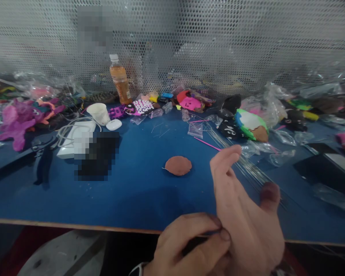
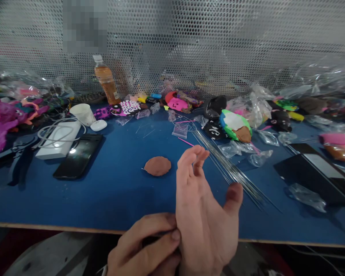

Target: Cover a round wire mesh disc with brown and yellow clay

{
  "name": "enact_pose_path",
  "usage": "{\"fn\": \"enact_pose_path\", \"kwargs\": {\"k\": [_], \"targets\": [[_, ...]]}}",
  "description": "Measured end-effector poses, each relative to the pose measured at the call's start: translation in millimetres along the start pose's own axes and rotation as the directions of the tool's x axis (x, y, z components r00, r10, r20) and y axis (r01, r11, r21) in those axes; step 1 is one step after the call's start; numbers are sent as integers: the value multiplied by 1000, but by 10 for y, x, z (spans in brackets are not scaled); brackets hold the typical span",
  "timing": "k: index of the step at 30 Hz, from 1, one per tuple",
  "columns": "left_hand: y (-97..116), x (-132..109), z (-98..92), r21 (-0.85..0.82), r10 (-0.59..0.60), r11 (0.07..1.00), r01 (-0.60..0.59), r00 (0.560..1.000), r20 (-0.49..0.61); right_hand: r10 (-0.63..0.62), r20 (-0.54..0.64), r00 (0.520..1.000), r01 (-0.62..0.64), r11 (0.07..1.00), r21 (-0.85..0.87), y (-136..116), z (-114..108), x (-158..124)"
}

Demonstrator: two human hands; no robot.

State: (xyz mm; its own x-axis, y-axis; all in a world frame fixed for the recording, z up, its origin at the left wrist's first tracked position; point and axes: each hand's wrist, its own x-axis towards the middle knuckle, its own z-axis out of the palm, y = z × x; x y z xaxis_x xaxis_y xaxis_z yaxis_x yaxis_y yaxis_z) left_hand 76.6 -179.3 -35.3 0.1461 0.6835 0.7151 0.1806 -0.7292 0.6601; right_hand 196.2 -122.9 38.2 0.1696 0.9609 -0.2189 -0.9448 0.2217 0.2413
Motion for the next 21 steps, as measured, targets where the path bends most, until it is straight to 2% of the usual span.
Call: {"fn": "enact_pose_path", "kwargs": {"k": [5,10,12,17,21], "targets": [[-11,15,-56,91,140,985,-145,988,60,21,24,999,-22,998,56,-19,-9,-1],[2,52,32,135,175,977,-163,981,-83,42,61,997,-45,997,62,-40,-52,-15],[13,51,53,151,164,977,-149,982,-93,21,49,999,-23,999,33,-39,-59,-10],[13,47,-8,146,172,974,-172,985,12,-75,-34,997,69,986,-152,-28,-49,6],[5,1,-34,175,153,972,-159,987,47,-53,-29,998,49,992,-117,-36,-48,-5]]}}
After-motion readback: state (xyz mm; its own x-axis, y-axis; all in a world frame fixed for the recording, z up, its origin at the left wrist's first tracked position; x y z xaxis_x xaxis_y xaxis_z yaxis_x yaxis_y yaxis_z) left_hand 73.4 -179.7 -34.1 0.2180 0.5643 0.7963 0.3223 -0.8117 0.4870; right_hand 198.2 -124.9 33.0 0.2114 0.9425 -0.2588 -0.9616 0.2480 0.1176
